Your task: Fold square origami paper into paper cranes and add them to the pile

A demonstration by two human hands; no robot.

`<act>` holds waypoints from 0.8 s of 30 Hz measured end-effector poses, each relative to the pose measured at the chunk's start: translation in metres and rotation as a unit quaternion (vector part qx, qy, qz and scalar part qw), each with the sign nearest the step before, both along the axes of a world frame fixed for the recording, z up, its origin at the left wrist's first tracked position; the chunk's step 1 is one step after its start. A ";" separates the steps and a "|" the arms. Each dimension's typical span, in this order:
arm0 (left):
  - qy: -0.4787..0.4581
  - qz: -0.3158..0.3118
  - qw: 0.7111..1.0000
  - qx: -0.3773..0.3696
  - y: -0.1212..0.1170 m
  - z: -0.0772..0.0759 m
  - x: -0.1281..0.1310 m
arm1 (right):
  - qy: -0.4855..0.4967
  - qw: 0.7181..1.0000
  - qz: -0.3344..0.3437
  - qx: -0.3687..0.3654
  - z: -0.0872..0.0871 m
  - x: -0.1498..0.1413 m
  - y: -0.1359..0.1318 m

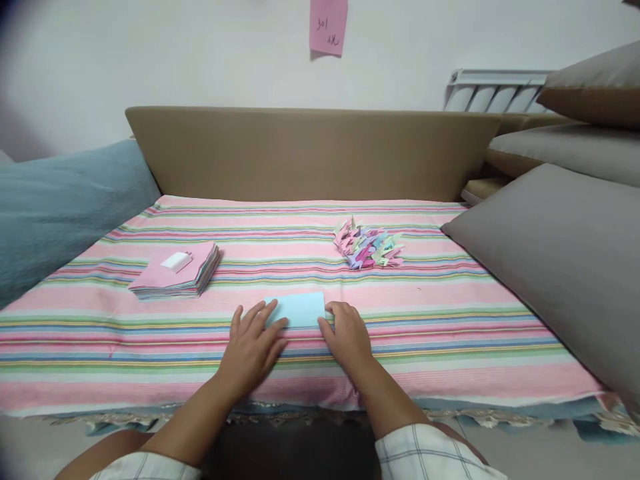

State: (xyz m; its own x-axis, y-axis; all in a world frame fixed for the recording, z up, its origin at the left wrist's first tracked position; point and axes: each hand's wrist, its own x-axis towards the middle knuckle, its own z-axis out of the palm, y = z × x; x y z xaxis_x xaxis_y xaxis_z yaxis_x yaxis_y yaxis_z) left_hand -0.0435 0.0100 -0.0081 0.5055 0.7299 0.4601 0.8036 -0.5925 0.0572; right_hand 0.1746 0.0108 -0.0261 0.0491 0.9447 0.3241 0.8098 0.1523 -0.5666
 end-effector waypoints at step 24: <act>0.026 -0.026 0.998 -0.055 -0.004 -0.002 0.004 | -0.121 0.982 0.128 0.065 -0.002 -0.018 -0.016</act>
